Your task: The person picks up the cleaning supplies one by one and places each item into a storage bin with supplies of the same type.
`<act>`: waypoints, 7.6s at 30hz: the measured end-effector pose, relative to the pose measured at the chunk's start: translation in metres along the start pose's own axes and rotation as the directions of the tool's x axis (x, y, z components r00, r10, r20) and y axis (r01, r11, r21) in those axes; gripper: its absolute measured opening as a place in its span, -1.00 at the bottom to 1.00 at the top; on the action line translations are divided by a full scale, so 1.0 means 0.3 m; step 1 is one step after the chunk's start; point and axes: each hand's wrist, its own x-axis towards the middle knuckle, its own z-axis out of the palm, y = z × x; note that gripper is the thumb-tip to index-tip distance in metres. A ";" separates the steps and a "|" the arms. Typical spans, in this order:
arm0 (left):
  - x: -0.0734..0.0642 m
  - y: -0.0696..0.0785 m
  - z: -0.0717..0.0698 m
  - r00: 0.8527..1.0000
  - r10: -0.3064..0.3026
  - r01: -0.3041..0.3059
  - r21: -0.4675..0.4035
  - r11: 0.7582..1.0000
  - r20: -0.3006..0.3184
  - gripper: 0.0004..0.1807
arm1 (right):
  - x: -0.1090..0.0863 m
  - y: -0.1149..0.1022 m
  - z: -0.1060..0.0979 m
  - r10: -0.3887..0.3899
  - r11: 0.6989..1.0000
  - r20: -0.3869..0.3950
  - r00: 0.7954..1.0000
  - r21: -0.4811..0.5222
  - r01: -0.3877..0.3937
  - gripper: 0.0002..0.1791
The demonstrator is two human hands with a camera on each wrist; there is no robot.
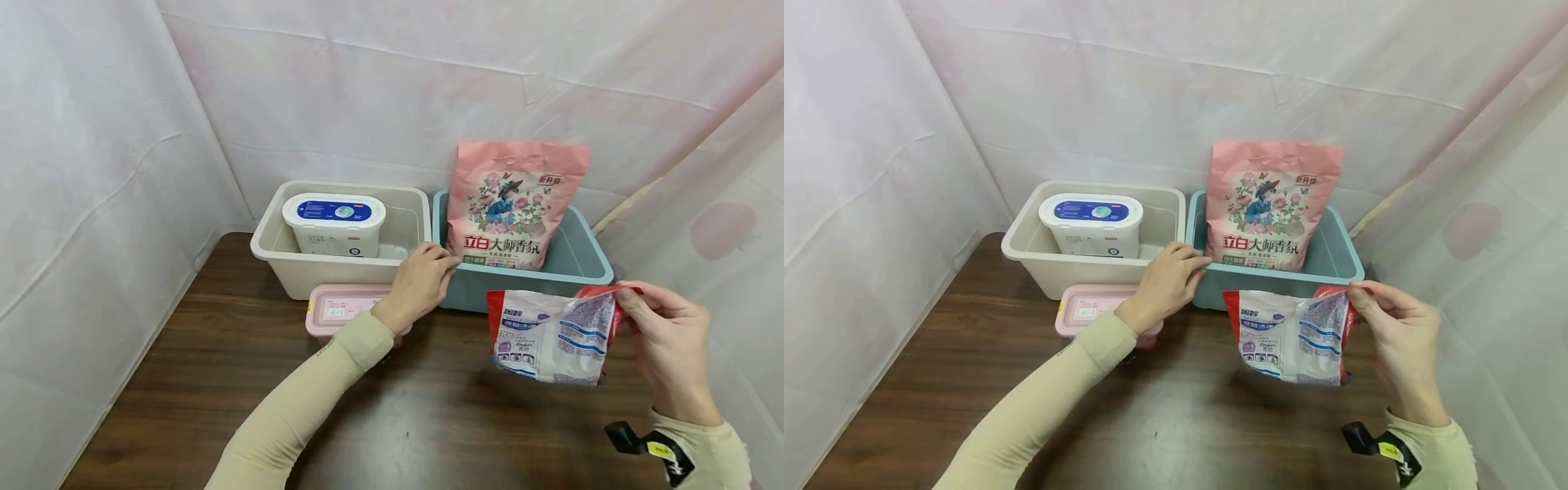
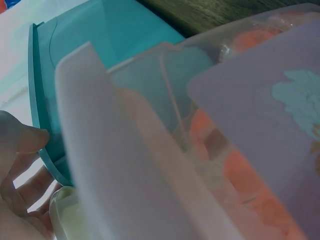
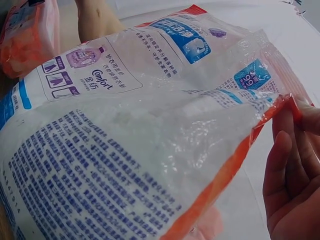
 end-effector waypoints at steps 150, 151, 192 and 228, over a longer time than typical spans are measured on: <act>-0.147 0.096 0.044 0.999 0.022 -0.019 0.089 0.996 -0.034 -0.68 | 0.184 -0.209 0.155 -0.103 0.970 -0.056 0.993 -0.225 0.088 -0.63; -0.147 0.099 0.046 0.999 0.025 -0.022 0.085 0.996 -0.032 -0.68 | 0.184 -0.211 0.155 -0.102 0.972 -0.057 0.993 -0.220 0.087 -0.63; -0.227 0.148 0.101 0.999 -0.003 0.006 0.065 0.998 -0.046 -0.66 | 0.189 -0.186 0.159 -0.094 0.991 -0.091 0.991 -0.102 0.084 -0.63; -0.289 0.215 0.022 0.997 0.013 -0.007 0.093 0.996 -0.073 -0.69 | 0.198 -0.195 0.183 -0.105 0.993 -0.102 0.989 -0.069 0.098 -0.60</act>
